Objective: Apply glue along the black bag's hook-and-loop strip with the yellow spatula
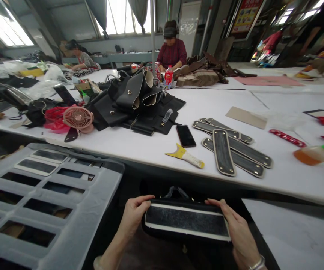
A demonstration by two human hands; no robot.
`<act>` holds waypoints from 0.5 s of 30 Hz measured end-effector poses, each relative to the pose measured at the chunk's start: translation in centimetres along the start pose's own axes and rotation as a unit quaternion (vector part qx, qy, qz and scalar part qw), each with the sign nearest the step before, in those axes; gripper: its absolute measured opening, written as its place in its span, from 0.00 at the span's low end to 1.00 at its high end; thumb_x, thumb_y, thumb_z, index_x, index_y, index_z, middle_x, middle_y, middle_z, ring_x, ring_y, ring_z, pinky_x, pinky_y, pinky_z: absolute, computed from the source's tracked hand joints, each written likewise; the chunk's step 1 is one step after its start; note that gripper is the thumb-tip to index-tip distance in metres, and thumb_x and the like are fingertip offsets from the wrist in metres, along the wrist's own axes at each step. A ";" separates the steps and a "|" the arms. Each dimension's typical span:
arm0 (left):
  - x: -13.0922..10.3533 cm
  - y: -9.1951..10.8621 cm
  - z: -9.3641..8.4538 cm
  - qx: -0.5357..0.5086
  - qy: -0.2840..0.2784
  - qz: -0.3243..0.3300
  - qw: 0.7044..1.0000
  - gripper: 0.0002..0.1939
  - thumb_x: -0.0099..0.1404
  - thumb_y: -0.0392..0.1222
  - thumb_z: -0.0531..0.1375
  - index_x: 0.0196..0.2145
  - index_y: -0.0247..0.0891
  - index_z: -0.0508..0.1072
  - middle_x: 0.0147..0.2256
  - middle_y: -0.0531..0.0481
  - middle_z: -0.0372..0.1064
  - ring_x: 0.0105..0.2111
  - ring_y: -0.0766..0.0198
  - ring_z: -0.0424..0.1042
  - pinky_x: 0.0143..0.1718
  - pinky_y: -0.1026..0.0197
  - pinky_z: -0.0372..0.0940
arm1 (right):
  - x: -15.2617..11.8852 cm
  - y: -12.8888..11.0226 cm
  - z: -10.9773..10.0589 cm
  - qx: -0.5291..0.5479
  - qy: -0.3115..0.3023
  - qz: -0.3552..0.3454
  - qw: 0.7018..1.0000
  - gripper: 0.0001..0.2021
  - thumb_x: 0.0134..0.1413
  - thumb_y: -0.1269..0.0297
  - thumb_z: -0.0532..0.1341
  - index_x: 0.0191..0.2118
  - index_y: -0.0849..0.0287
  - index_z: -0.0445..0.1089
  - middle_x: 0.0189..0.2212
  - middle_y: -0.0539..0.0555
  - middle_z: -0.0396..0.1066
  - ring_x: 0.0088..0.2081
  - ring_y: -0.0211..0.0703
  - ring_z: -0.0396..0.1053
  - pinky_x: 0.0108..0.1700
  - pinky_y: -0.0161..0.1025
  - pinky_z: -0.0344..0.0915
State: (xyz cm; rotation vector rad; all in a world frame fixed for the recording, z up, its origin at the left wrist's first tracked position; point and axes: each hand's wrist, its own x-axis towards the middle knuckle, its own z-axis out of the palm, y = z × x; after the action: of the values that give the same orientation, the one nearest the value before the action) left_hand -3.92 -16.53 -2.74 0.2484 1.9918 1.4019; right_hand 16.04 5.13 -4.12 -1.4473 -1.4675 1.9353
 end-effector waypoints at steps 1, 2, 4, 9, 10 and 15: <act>0.1 0.2 -0.1 0.009 -0.009 -0.004 1.000 0.20 0.53 0.45 0.59 0.39 0.31 0.80 0.31 0.44 0.78 0.32 0.56 0.72 0.34 0.59 0.62 | 0.0 0.0 0.1 0.001 0.007 0.003 1.000 0.29 0.44 0.36 0.61 0.38 0.58 0.77 0.41 0.55 0.77 0.47 0.51 0.69 0.46 0.36 0.64; 0.2 0.4 -0.2 0.012 -0.017 -0.008 1.000 0.20 0.52 0.45 0.58 0.39 0.30 0.80 0.32 0.44 0.78 0.33 0.55 0.72 0.35 0.59 0.61 | -0.1 -0.1 0.2 -0.001 0.014 0.003 1.000 0.29 0.43 0.36 0.61 0.37 0.58 0.77 0.41 0.54 0.77 0.46 0.51 0.69 0.46 0.36 0.64; 0.2 0.7 -0.4 0.004 -0.032 -0.017 0.999 0.21 0.51 0.44 0.58 0.39 0.30 0.80 0.34 0.43 0.78 0.35 0.54 0.73 0.37 0.59 0.62 | -0.1 -0.2 0.3 -0.010 0.025 -0.002 1.000 0.29 0.42 0.35 0.61 0.36 0.57 0.78 0.40 0.54 0.77 0.47 0.51 0.69 0.46 0.35 0.64; 0.2 1.3 -0.7 -0.037 -0.064 -0.044 0.996 0.21 0.50 0.43 0.59 0.40 0.30 0.80 0.36 0.42 0.78 0.37 0.54 0.73 0.40 0.59 0.62 | -0.2 -0.4 0.4 -0.023 0.037 0.001 0.999 0.29 0.39 0.34 0.62 0.35 0.57 0.78 0.39 0.53 0.77 0.46 0.52 0.69 0.45 0.36 0.65; 0.2 1.4 -0.7 -0.041 -0.070 -0.050 0.995 0.21 0.49 0.43 0.59 0.39 0.30 0.80 0.35 0.42 0.78 0.36 0.55 0.72 0.40 0.59 0.62 | -0.2 -0.3 0.4 -0.024 0.038 0.002 0.999 0.29 0.39 0.34 0.62 0.35 0.57 0.78 0.39 0.54 0.77 0.46 0.52 0.69 0.45 0.37 0.65; 0.5 2.1 -0.8 0.004 -0.082 -0.059 0.995 0.22 0.49 0.41 0.56 0.39 0.29 0.80 0.29 0.44 0.77 0.30 0.58 0.71 0.32 0.61 0.61 | -0.2 -0.2 0.6 -0.027 0.045 0.012 0.999 0.30 0.39 0.34 0.61 0.35 0.57 0.78 0.41 0.55 0.77 0.47 0.55 0.69 0.46 0.40 0.65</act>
State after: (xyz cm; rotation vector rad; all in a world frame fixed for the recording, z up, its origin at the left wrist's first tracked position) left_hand -5.21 -16.08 -0.96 0.2377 1.8471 1.2594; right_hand 15.58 4.76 -3.85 -1.5611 -1.4780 1.8318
